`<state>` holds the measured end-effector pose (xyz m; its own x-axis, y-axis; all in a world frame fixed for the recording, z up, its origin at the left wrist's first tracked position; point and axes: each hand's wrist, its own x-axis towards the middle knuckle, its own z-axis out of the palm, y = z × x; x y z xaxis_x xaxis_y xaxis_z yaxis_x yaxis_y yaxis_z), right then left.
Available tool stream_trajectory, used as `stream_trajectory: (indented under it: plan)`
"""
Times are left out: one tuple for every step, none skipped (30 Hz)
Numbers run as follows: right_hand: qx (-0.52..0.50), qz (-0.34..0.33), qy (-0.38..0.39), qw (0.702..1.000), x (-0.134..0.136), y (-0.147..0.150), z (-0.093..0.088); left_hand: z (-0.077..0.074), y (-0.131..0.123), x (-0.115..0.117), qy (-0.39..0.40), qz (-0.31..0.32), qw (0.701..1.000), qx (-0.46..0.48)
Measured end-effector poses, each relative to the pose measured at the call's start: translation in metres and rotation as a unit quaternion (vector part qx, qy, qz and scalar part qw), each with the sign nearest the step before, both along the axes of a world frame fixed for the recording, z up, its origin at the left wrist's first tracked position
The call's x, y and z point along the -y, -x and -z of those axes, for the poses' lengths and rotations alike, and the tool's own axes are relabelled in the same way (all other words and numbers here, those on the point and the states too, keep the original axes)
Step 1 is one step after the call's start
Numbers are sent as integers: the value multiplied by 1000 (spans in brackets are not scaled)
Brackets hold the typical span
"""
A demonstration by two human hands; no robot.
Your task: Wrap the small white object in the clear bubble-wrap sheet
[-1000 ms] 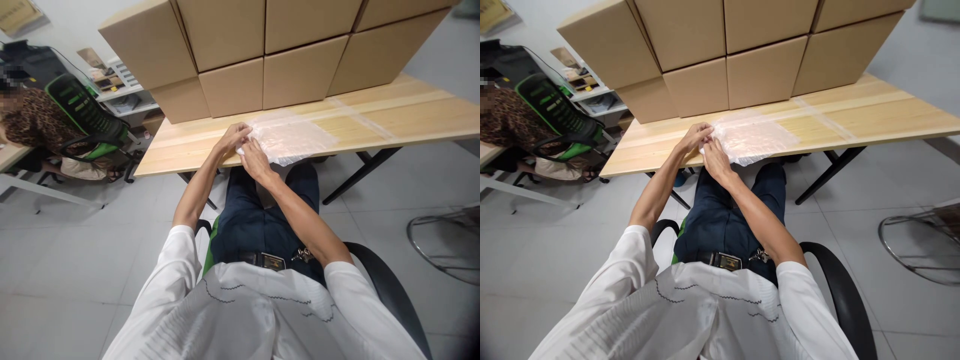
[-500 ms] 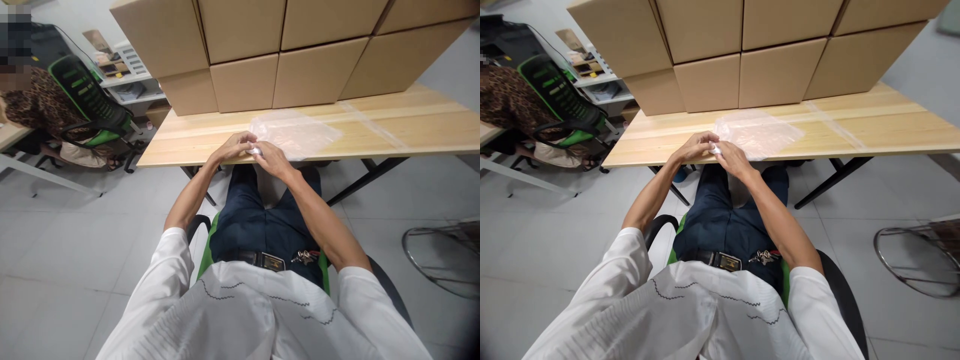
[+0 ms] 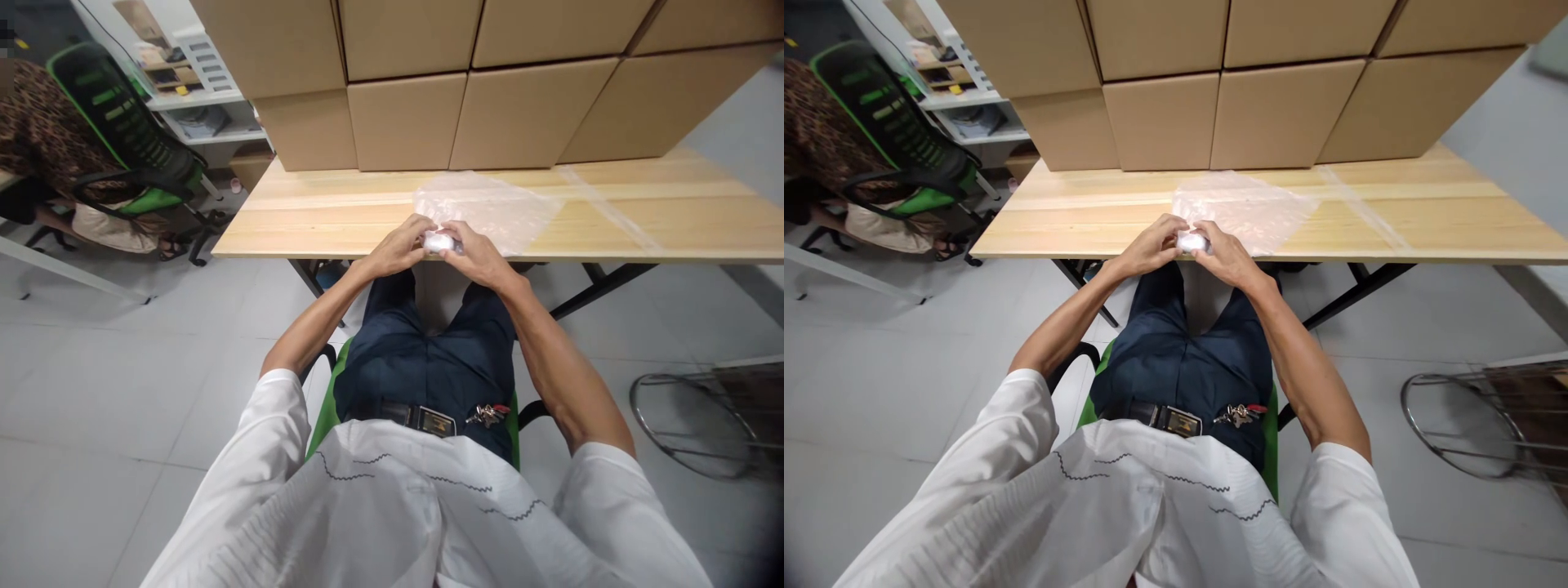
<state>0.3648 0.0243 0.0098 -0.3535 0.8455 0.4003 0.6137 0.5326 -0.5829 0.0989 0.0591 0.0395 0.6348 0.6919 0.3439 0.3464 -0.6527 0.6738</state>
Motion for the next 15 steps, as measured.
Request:
stream_trajectory:
  plan:
    - [-7,0,4,1000,0,-3,-1,1,-3,3,-13,-1,1000,4]
    - [-14,0,8,1000,0,-5,-2,1,-5,5,-23,-1,1000,10]
    - [-21,3,13,1000,1,-7,-3,2,-7,7,-30,1,999,12]
    - [-25,8,17,1000,1,-8,-4,3,-9,9,-35,4,999,9]
    - [-26,14,21,999,1,-8,-6,3,-11,10,-37,8,999,1]
    - [-25,21,23,999,1,-8,-7,3,-13,11,-36,11,999,-12]
    - [-23,27,24,999,1,-8,-8,2,-14,11,-33,13,999,-25]
    - [-20,31,24,999,1,-8,-9,2,-16,10,-29,13,999,-35]
    - [-16,32,22,999,1,-7,-10,0,-17,9,-25,11,999,-41]
    - [-12,31,21,999,2,-7,-11,-1,-18,7,-24,10,999,-41]
    - [-9,29,21,999,2,-6,-13,-2,-18,5,-26,13,999,-39]
    - [-7,25,21,999,3,-6,-14,-2,-18,2,-32,18,999,-39]
    - [-5,21,22,1000,3,-6,-15,-3,-19,0,-40,26,998,-40]
    - [-4,16,23,1000,4,-5,-16,-3,-18,-4,-50,33,997,-45]
    - [-5,12,24,1000,5,-5,-16,-4,-18,-7,-59,39,996,-52]
